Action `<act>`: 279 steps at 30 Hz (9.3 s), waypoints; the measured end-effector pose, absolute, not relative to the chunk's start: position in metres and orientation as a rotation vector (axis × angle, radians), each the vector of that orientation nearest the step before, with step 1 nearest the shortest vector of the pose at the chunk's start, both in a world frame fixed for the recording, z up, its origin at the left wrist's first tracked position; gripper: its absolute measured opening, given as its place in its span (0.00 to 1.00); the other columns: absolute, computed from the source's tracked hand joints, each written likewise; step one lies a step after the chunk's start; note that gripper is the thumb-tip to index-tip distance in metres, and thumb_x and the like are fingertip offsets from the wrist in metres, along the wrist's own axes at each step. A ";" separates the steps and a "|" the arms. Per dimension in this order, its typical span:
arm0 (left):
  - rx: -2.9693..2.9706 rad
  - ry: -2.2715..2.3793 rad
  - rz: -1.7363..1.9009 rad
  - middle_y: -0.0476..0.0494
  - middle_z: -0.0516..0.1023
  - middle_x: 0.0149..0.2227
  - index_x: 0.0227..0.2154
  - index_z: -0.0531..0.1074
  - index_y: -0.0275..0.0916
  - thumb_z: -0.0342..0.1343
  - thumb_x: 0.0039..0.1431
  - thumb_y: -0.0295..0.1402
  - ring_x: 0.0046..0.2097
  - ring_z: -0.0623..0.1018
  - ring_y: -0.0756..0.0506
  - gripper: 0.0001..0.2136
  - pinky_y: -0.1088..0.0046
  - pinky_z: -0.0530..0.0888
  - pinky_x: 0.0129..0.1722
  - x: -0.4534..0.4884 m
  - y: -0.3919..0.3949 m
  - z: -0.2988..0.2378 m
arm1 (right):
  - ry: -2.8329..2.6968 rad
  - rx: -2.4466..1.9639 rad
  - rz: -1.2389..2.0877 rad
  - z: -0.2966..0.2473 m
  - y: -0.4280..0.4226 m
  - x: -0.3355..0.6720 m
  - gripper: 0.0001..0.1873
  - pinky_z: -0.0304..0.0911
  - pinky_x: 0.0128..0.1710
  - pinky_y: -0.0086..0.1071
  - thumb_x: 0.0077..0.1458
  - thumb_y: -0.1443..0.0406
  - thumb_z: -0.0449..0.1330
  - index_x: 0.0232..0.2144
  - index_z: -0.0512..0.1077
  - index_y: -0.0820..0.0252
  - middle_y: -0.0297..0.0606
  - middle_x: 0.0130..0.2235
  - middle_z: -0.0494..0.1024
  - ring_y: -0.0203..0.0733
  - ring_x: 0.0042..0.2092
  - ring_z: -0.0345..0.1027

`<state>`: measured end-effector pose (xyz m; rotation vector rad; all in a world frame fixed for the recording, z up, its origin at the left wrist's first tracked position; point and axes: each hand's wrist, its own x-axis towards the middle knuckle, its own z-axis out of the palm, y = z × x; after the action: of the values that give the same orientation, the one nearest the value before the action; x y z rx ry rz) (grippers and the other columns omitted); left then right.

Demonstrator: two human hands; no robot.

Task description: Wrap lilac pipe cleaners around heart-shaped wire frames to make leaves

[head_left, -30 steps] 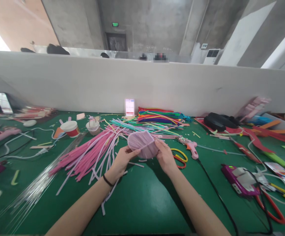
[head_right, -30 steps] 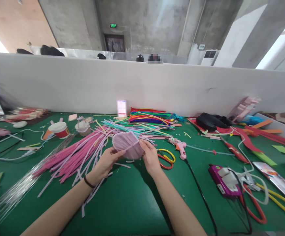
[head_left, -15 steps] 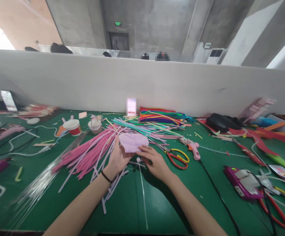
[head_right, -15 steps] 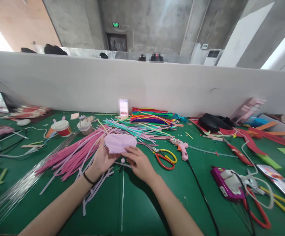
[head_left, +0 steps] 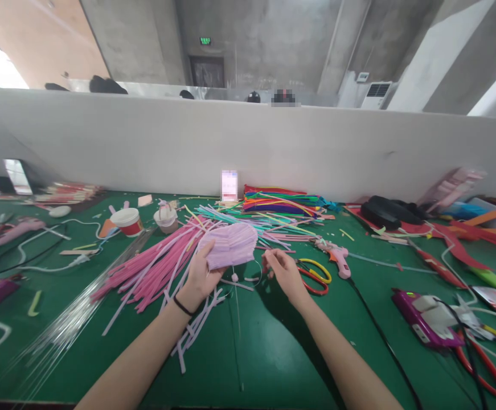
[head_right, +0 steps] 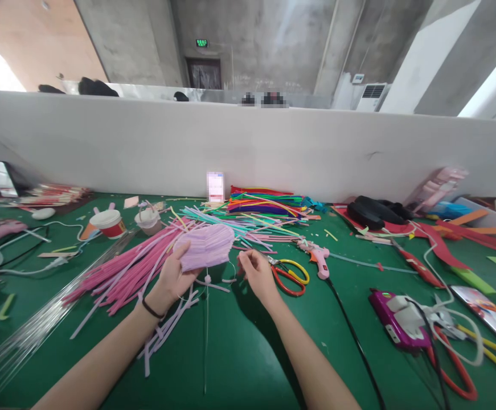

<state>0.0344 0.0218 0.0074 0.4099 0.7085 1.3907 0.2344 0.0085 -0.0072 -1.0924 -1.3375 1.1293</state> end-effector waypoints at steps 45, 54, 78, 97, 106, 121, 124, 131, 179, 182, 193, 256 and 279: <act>0.461 0.332 1.273 0.36 0.67 0.58 0.60 0.58 0.39 0.46 0.64 0.38 0.60 0.64 0.33 0.23 0.43 0.59 0.58 0.033 0.013 0.014 | -1.632 -1.673 0.848 -0.012 -0.006 0.314 0.23 0.58 0.29 0.30 0.54 0.64 0.55 0.52 0.57 0.59 0.33 0.30 0.71 0.39 0.29 0.67; 0.429 0.299 1.322 0.34 0.64 0.60 0.61 0.56 0.38 0.47 0.63 0.40 0.61 0.62 0.32 0.25 0.44 0.60 0.58 0.034 0.009 0.021 | -1.047 -0.790 1.881 0.005 -0.030 0.285 0.24 0.63 0.29 0.25 0.45 0.64 0.68 0.45 0.67 0.58 0.28 0.29 0.66 0.30 0.28 0.65; 0.395 0.202 1.273 0.31 0.63 0.60 0.64 0.50 0.37 0.45 0.64 0.43 0.61 0.61 0.32 0.28 0.45 0.59 0.59 0.033 0.012 0.015 | -1.100 -0.593 1.726 0.006 -0.030 0.279 0.36 0.67 0.38 0.41 0.44 0.43 0.61 0.51 0.62 0.54 0.41 0.42 0.70 0.47 0.43 0.68; 0.364 0.347 1.356 0.32 0.66 0.58 0.62 0.54 0.36 0.43 0.66 0.37 0.58 0.67 0.35 0.24 0.49 0.64 0.57 0.054 0.002 0.020 | -2.063 -1.507 -0.214 -0.014 -0.030 0.260 0.29 0.63 0.39 0.33 0.58 0.65 0.53 0.61 0.56 0.44 0.41 0.44 0.72 0.44 0.41 0.67; 0.325 0.333 1.293 0.28 0.63 0.60 0.63 0.51 0.32 0.42 0.66 0.38 0.59 0.65 0.34 0.26 0.52 0.65 0.57 0.052 0.003 0.020 | -2.035 -1.527 -0.302 -0.015 -0.029 0.261 0.28 0.62 0.39 0.33 0.59 0.64 0.53 0.61 0.57 0.43 0.42 0.43 0.72 0.43 0.41 0.67; 0.333 0.332 1.296 0.28 0.64 0.59 0.63 0.51 0.33 0.43 0.65 0.38 0.58 0.67 0.34 0.26 0.54 0.67 0.56 0.054 0.003 0.018 | -1.999 -1.610 -0.319 -0.013 -0.031 0.260 0.29 0.60 0.32 0.29 0.58 0.62 0.53 0.61 0.56 0.45 0.40 0.43 0.73 0.41 0.38 0.68; 0.339 0.323 1.333 0.29 0.64 0.59 0.63 0.53 0.34 0.43 0.65 0.37 0.59 0.66 0.34 0.25 0.52 0.65 0.57 0.055 0.002 0.019 | -2.013 -1.613 -0.338 -0.014 -0.031 0.259 0.28 0.60 0.32 0.29 0.59 0.62 0.52 0.61 0.55 0.44 0.40 0.43 0.73 0.41 0.38 0.69; 0.247 0.328 1.373 0.32 0.67 0.57 0.61 0.58 0.36 0.43 0.66 0.34 0.58 0.67 0.36 0.22 0.51 0.66 0.57 0.059 -0.002 0.023 | -2.041 -1.602 -0.264 -0.014 -0.030 0.259 0.29 0.59 0.29 0.29 0.59 0.61 0.53 0.61 0.55 0.44 0.39 0.42 0.73 0.40 0.36 0.69; 0.305 0.352 1.399 0.32 0.73 0.52 0.52 0.67 0.31 0.50 0.60 0.32 0.54 0.72 0.37 0.18 0.57 0.70 0.54 0.048 0.003 0.025 | -2.487 -1.492 -0.726 0.006 0.014 0.268 0.16 0.51 0.30 0.31 0.61 0.66 0.47 0.46 0.69 0.64 0.47 0.33 0.78 0.42 0.32 0.72; 0.282 0.362 1.401 0.32 0.71 0.54 0.53 0.67 0.31 0.50 0.61 0.35 0.56 0.70 0.36 0.19 0.55 0.69 0.55 0.047 0.005 0.023 | -2.560 -1.465 -0.686 0.007 0.016 0.266 0.16 0.49 0.27 0.31 0.63 0.63 0.44 0.39 0.69 0.64 0.46 0.30 0.77 0.43 0.29 0.71; 0.257 0.352 1.384 0.33 0.71 0.55 0.54 0.66 0.35 0.47 0.63 0.39 0.56 0.70 0.36 0.20 0.51 0.70 0.53 0.044 0.010 0.016 | -2.760 -1.496 -0.523 0.018 0.020 0.269 0.13 0.52 0.25 0.29 0.60 0.69 0.45 0.38 0.68 0.65 0.49 0.31 0.79 0.45 0.30 0.74; 0.281 0.382 1.392 0.30 0.71 0.54 0.58 0.61 0.33 0.45 0.64 0.35 0.56 0.70 0.34 0.22 0.52 0.70 0.53 0.055 -0.005 0.030 | -2.072 -1.562 -0.205 -0.012 -0.018 0.252 0.31 0.61 0.29 0.27 0.57 0.62 0.52 0.62 0.53 0.48 0.39 0.42 0.73 0.39 0.37 0.69; 0.566 0.172 1.276 0.37 0.68 0.57 0.55 0.64 0.42 0.58 0.50 0.42 0.57 0.68 0.34 0.28 0.56 0.69 0.50 0.042 -0.007 0.039 | -2.029 -1.428 0.044 -0.012 -0.021 0.253 0.32 0.63 0.33 0.28 0.55 0.64 0.55 0.62 0.54 0.49 0.37 0.40 0.73 0.37 0.34 0.67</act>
<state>0.0419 -0.0075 0.0385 0.5662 0.1720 1.2759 0.2529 -0.0213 -0.0120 -1.4281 -2.0287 0.0436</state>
